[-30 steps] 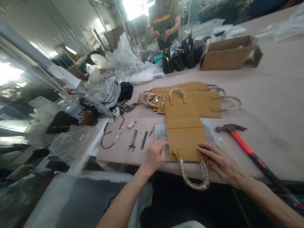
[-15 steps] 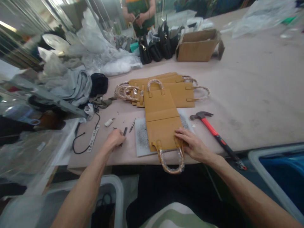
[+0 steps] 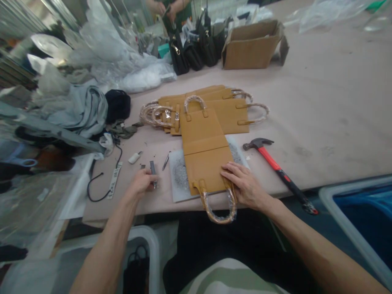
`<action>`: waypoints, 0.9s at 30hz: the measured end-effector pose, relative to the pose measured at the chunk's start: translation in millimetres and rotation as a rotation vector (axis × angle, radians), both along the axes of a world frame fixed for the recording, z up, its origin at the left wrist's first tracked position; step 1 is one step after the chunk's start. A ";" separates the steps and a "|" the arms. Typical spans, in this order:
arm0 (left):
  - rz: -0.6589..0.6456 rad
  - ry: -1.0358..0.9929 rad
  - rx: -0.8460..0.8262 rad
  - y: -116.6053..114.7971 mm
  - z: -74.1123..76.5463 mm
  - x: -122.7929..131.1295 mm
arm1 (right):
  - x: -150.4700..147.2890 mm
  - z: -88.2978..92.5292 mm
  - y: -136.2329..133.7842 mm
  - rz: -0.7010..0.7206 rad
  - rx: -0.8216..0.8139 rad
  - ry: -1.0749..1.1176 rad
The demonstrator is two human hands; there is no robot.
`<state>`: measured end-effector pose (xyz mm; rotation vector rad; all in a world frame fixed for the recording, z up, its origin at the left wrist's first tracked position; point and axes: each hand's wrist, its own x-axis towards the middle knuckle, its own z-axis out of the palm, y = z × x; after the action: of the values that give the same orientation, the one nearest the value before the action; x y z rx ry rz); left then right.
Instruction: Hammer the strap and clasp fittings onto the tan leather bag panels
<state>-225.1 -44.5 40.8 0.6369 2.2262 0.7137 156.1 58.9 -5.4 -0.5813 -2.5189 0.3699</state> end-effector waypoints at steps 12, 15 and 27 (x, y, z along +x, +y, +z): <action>0.379 -0.877 0.635 -24.7 2.6 57.6 | -0.1 -10.7 5.8 0.011 -0.004 0.017; 0.367 -0.888 0.649 -23.3 -2.7 67.9 | 0.2 -9.8 4.7 0.002 -0.002 0.002; 0.266 -0.922 0.699 -21.7 -6.2 88.4 | -1.2 -4.6 3.0 0.004 -0.002 -0.001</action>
<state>-136.7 -66.1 34.6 0.2179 1.1846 1.5690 155.0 62.0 -10.0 -0.5772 -2.5210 0.3745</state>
